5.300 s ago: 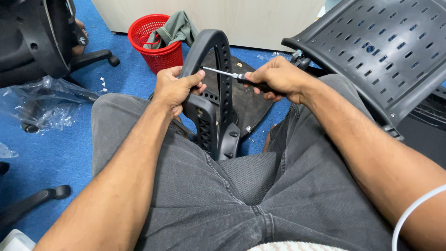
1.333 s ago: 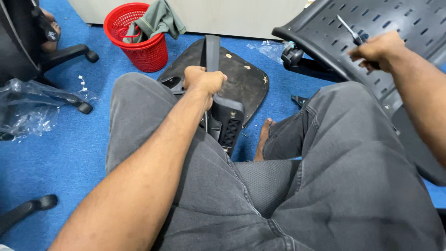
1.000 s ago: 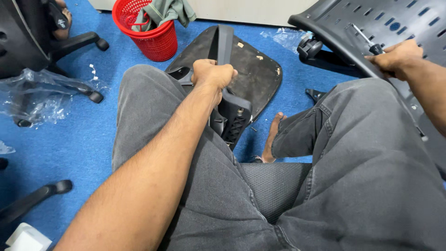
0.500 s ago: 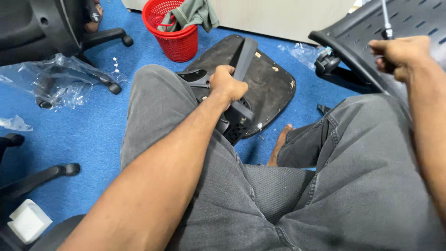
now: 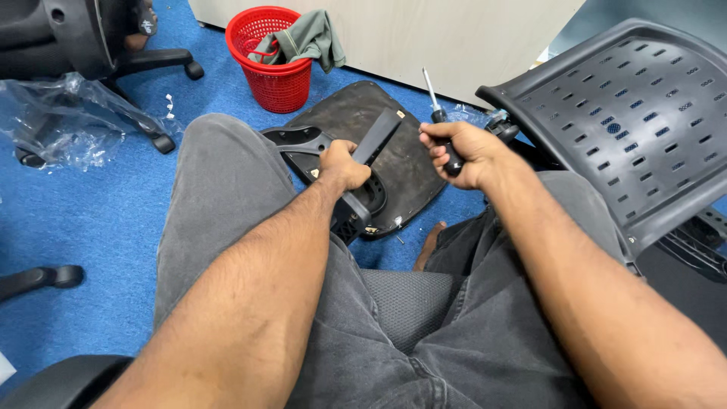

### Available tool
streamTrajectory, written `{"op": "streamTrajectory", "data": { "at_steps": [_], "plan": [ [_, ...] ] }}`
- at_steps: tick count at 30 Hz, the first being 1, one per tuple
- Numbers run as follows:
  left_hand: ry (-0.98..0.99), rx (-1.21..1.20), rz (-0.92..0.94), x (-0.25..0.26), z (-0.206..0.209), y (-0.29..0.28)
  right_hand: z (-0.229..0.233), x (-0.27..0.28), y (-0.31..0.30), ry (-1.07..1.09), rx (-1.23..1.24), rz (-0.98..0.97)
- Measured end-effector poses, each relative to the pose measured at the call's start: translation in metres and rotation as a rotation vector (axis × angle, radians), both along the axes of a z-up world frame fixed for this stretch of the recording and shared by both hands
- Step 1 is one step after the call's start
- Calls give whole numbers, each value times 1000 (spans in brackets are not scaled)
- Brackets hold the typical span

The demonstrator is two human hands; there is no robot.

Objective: The person uses a screwdriver to attach a black plastic armrest to a chair frame while sitting on the floor. They repeatedly tighten screws at multiple points on the armrest and frame, repositioning the parts as needed.

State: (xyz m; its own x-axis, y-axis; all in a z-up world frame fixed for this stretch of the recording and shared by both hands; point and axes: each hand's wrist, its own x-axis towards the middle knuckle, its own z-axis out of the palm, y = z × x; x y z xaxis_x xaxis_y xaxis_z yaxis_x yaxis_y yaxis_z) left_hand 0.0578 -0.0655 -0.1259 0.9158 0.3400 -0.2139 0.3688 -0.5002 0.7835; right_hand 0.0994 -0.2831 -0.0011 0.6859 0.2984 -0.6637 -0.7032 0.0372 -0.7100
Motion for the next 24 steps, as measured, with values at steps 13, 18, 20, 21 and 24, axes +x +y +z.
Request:
{"op": "streamTrajectory", "data": {
  "at_steps": [13, 18, 20, 21, 24],
  "plan": [
    [-85, 48, -83, -4, -17, 10, -43, 0, 18, 123, 4, -134],
    [246, 125, -40, -12, 3, 4, -51, 2, 20, 109, -7, -102],
    [289, 164, -16, -16, 11, 0, -52, -2, 22, 110, -31, -103],
    [306, 185, -2, -16, 16, -1, -50, -2, 23, 112, -41, -97],
    [316, 194, 116, -20, 22, -3, -46, -5, 25, 97, -84, -121]
  ]
}}
